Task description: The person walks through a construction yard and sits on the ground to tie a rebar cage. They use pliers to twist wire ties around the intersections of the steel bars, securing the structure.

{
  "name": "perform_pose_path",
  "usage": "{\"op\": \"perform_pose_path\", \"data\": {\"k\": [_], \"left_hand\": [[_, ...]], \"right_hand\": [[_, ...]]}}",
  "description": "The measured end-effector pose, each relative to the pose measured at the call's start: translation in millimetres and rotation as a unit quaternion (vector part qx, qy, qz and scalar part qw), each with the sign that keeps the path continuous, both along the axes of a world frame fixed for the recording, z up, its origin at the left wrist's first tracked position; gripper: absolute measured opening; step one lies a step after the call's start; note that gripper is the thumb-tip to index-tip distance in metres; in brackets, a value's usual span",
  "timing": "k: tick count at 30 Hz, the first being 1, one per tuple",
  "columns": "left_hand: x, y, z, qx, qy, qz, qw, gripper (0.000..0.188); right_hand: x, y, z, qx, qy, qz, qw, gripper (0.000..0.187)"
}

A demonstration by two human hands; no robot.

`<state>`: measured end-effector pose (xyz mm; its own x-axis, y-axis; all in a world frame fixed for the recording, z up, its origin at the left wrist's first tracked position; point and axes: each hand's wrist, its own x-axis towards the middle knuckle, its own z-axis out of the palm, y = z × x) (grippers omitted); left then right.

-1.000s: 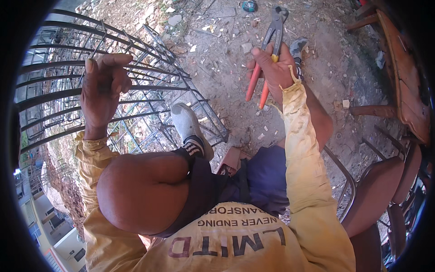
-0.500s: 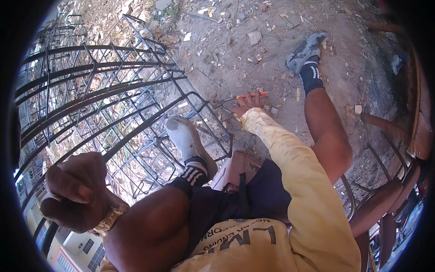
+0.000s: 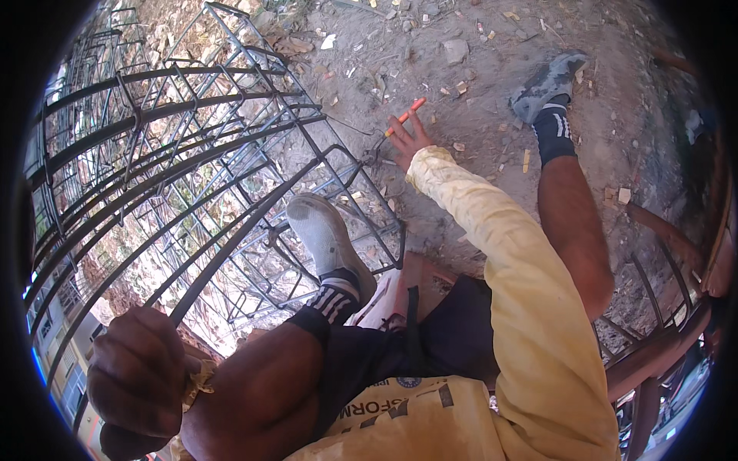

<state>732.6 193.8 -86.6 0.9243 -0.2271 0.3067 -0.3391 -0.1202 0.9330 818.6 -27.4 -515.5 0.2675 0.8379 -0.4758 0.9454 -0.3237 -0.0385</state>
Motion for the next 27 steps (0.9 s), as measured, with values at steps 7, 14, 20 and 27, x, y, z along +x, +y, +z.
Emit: {"op": "perform_pose_path", "data": {"k": [7,14,20,27], "left_hand": [[2,3,2,-0.011,0.010,-0.017,1.000,0.060],[3,3,2,-0.012,0.021,-0.016,1.000,0.056],[-2,2,9,-0.005,0.058,-0.006,0.998,0.046],[4,3,11,0.000,0.069,-0.027,0.997,0.041]], "right_hand": [[9,-6,-2,0.047,0.038,0.007,0.998,0.022],[12,-23,-34,0.154,0.109,-0.018,0.982,0.022],[14,-24,-41,0.137,0.154,-0.035,0.978,0.019],[14,-29,-44,0.172,0.096,-0.028,0.980,0.018]]}}
